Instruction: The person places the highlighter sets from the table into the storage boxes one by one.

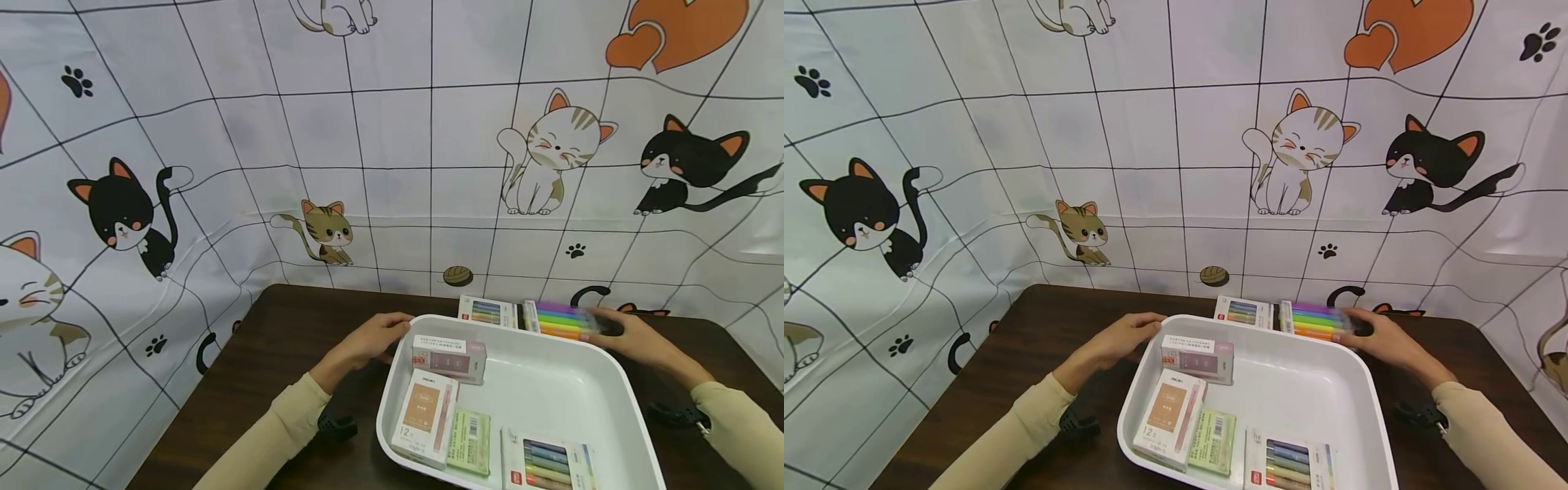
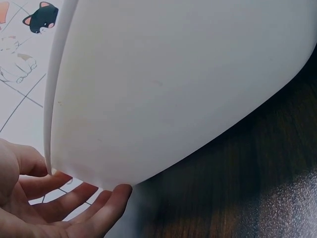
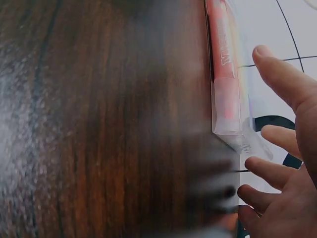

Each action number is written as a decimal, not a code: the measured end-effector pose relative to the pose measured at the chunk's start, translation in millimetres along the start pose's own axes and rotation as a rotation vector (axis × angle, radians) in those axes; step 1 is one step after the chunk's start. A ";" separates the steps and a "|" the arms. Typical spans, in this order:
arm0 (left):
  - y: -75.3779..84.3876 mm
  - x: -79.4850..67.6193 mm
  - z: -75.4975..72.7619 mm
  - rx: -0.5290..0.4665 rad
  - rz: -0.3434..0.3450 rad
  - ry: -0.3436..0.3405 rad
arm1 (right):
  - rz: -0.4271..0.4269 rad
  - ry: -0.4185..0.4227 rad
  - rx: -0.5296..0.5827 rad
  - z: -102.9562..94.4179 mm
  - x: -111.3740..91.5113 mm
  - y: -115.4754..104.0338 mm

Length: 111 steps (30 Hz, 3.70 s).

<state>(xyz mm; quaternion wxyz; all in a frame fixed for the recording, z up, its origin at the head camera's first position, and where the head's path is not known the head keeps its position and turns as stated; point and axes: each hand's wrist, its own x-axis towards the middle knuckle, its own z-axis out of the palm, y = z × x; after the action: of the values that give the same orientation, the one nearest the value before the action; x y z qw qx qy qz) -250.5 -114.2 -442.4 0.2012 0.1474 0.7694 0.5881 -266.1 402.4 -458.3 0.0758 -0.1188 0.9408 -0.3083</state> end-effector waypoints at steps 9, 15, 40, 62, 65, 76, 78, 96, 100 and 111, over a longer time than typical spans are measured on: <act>1.2 -0.3 0.9 0.008 -0.001 0.011 | -0.014 0.003 0.008 3.2 4.2 5.1; -0.8 0.5 1.9 0.006 -0.002 0.006 | -0.023 0.005 0.014 4.7 5.8 11.0; -0.5 -0.7 2.6 0.002 -0.005 0.016 | -0.180 0.172 0.005 13.2 2.6 11.8; 0.2 0.1 2.7 0.004 0.007 0.008 | -0.015 0.244 0.319 10.6 -10.6 9.1; 0.5 -0.5 2.6 0.009 0.011 0.009 | -0.010 0.253 0.361 9.0 -10.0 8.2; 1.8 -0.2 2.6 -0.011 0.011 0.009 | -0.019 0.359 0.446 5.7 -12.7 -3.5; 1.7 0.3 2.7 -0.020 0.009 0.010 | -0.002 0.387 0.446 3.8 -13.5 -5.9; 0.8 0.4 2.6 -0.012 0.013 0.008 | -0.122 0.427 1.084 -19.1 -29.7 -42.6; -0.1 0.6 2.5 -0.013 0.016 0.006 | -0.136 0.406 1.077 -21.5 -37.9 -54.3; 1.5 -0.6 3.8 -0.010 0.015 0.011 | -0.231 0.288 1.015 -15.0 -67.9 -87.8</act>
<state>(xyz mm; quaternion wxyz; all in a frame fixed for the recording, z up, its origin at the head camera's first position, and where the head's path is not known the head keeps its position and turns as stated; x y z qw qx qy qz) -248.1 -110.8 -441.8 0.1930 0.1490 0.7665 0.5942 -188.6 360.5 -389.1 -0.0404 -0.1262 0.6552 -0.7438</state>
